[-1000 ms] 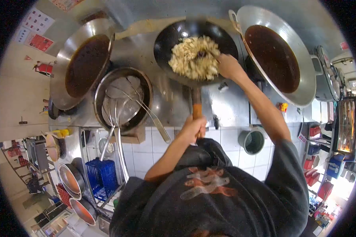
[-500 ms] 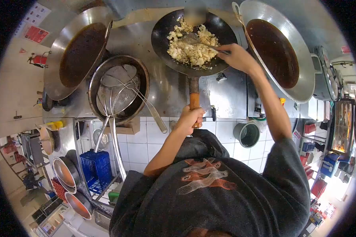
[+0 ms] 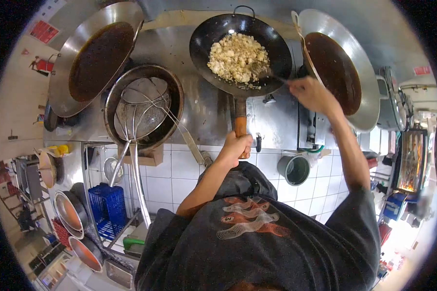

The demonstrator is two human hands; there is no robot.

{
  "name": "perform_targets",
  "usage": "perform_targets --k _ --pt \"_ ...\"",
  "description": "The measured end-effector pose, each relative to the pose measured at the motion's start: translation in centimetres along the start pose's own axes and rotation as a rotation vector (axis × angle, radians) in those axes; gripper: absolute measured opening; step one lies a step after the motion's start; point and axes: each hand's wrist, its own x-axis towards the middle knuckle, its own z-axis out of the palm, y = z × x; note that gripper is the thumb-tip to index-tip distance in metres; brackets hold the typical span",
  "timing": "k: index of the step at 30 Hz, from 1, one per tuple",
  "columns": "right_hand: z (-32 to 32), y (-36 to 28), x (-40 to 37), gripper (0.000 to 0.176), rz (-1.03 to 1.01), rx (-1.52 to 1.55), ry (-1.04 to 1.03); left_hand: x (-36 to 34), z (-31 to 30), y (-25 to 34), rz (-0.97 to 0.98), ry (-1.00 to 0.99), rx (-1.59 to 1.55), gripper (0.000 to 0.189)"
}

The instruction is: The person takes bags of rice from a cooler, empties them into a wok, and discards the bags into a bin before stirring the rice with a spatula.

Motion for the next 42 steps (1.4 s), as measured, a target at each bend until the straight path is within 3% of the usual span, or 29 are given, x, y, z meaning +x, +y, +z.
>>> perform_targets --k 2,4,8,9,12,16,17,19,22,23,25,28,29,32,34,36,37,39,41,42 --pt "4.5 0.7 0.1 0.032 -0.084 -0.033 0.038 0.4 -0.1 -0.1 -0.009 0.026 0.005 0.016" --pt "8.7 2.0 4.3 0.026 -0.131 -0.274 0.057 0.3 0.5 -0.1 0.000 0.048 0.003 0.016" --pt "5.8 3.8 5.7 0.021 -0.284 -0.369 0.285 0.5 -0.5 0.0 -0.002 -0.013 0.009 0.016" --pt "3.1 1.3 3.2 0.023 -0.054 -0.265 0.134 0.2 -0.4 0.4 0.011 -0.004 0.014 0.016" --pt "4.3 2.7 0.6 0.024 -0.037 -0.386 0.137 -0.6 -0.2 0.8 -0.002 0.013 0.005 0.016" --pt "7.6 2.8 7.7 0.029 0.006 -0.147 0.180 -0.2 0.2 0.2 -0.005 -0.006 0.027 0.016" --pt "7.2 2.1 7.0 0.029 -0.012 -0.326 -0.002 -0.3 -0.3 0.6 0.000 -0.005 0.045 0.017" --pt "2.2 -1.3 2.2 0.030 -0.035 -0.163 -0.077 -0.3 -0.7 0.7 -0.006 0.003 0.041 0.016" --pt "2.3 -0.6 3.2 0.031 -0.091 -0.205 0.049 -0.3 0.4 -0.2 0.005 -0.028 -0.026 0.016" --pt "6.5 3.3 7.1 0.031 -0.065 -0.255 0.079 -1.3 1.4 0.3 -0.005 -0.014 -0.026 0.016" --pt "9.1 3.1 8.8 0.030 0.224 -0.020 0.162 -2.5 2.0 1.0 -0.026 -0.023 -0.048 0.016" --pt "5.0 -0.4 1.5 0.031 -0.068 -0.099 0.079 -3.9 -1.3 3.1 -0.070 -0.057 -0.069 0.014" --pt "3.3 -1.0 0.7 0.031 -0.039 -0.123 0.059 -4.1 -1.6 3.6 -0.094 -0.057 -0.066 0.014" --pt "8.1 4.0 8.1 0.031 0.219 -0.009 0.182 -1.1 0.0 2.0 -0.050 -0.041 -0.022 0.013" --pt "8.8 2.6 7.8 0.031 0.138 -0.031 0.111 0.8 1.0 1.1 0.055 0.008 0.023 0.013" --pt "6.0 1.1 4.0 0.031 -0.022 -0.094 0.088 -1.1 0.3 1.6 0.013 -0.014 0.045 0.012" --pt "2.9 0.2 2.3 0.031 -0.158 -0.128 -0.033 -2.9 0.5 1.9 -0.024 0.025 0.013 0.012" --pt "3.6 3.0 5.7 0.031 -0.117 -0.229 0.043 -2.6 0.8 2.7 -0.037 0.051 0.033 0.011" --pt "7.9 5.6 9.8 0.031 0.124 0.007 0.252 1.4 0.2 0.3 -0.044 0.035 0.111 0.010" --pt "8.2 4.5 11.0 0.031 0.042 -0.023 0.217 3.1 0.0 -0.5 0.016 0.020 0.126 0.010"
